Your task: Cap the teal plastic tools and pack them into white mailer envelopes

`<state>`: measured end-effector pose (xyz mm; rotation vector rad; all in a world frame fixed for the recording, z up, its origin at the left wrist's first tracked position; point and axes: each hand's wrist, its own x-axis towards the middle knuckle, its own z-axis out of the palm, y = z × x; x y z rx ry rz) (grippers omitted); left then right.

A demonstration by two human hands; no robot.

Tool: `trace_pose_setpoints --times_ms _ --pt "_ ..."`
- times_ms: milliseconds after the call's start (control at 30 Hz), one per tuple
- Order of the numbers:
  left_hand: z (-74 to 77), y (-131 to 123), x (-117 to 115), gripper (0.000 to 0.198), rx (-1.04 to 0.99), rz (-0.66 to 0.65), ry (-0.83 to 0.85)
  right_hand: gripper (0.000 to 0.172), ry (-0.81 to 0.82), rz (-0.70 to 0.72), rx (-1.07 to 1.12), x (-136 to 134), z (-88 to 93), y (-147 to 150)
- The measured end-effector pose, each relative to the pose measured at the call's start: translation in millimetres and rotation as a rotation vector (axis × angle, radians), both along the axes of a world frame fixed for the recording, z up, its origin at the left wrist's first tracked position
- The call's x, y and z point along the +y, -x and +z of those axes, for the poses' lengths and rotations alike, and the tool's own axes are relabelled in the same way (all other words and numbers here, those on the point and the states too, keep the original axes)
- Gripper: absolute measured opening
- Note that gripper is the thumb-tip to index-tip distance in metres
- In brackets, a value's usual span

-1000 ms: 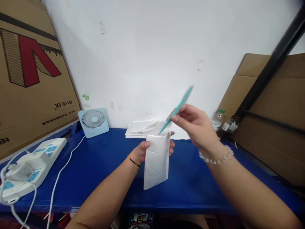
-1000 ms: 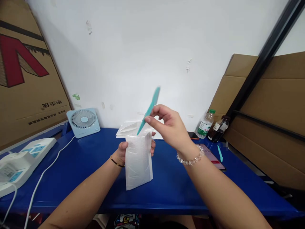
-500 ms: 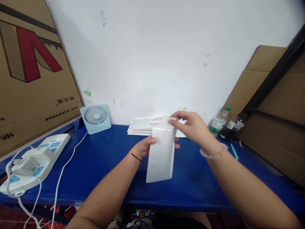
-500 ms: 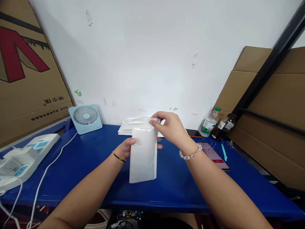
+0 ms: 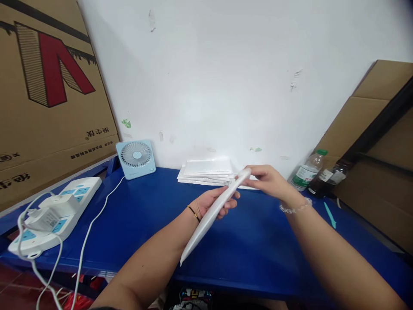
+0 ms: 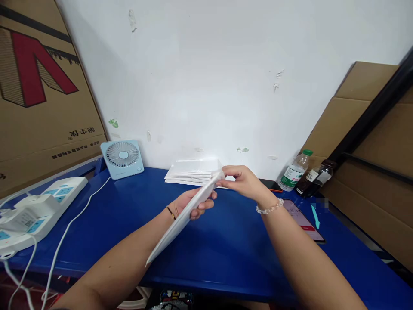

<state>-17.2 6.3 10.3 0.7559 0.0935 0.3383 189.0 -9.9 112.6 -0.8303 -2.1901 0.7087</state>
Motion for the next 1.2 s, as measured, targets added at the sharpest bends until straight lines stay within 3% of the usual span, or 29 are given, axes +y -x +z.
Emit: trace_pose_setpoints --times_ms 100,233,333,400,567,633,800,900,1000,1100,1200 --pt "3.2 13.7 9.7 0.064 -0.09 0.204 0.134 0.029 0.05 -0.146 0.185 38.9 -5.9 8.7" --pt "0.0 34.2 29.9 0.052 -0.179 0.646 0.296 0.039 0.131 -0.338 0.347 105.9 -23.5 23.7" --pt "-6.7 40.5 43.0 0.061 -0.164 0.884 0.401 0.033 0.169 -0.618 0.111 143.4 -43.0 31.3" --pt "-12.0 40.8 49.4 0.06 -0.128 0.941 0.446 0.026 0.165 -0.664 0.003 156.6 -53.1 28.5" --pt "-21.5 38.4 56.4 0.049 -0.113 0.898 0.398 0.032 0.047 -0.76 -0.072 157.2 -66.8 -24.6" --pt "-22.4 37.6 57.1 0.047 -0.093 0.885 0.364 0.036 -0.066 -0.826 -0.231 147.7 -78.6 -55.5" --pt "-22.0 33.0 58.9 0.034 0.076 0.932 0.326 0.056 -0.016 -0.527 -0.643 105.8 -126.8 -99.7" --pt "-21.4 25.0 56.7 0.027 0.316 0.954 0.117 0.056 -0.012 -0.551 -0.698 69.4 -142.3 -104.4" --pt "-20.1 11.5 45.3 0.029 0.507 0.917 -0.344 0.054 -0.032 -0.541 -0.691 24.2 -142.4 -106.7" --pt "-18.9 -5.2 24.2 0.041 0.575 0.836 -0.872 0.05 -0.017 -0.472 -0.61 -15.8 -138.6 -110.6" --pt "-19.7 -19.2 2.0 0.06 0.576 0.726 -1.24 0.045 -0.051 -0.572 -0.491 -29.4 -137.6 -120.5"
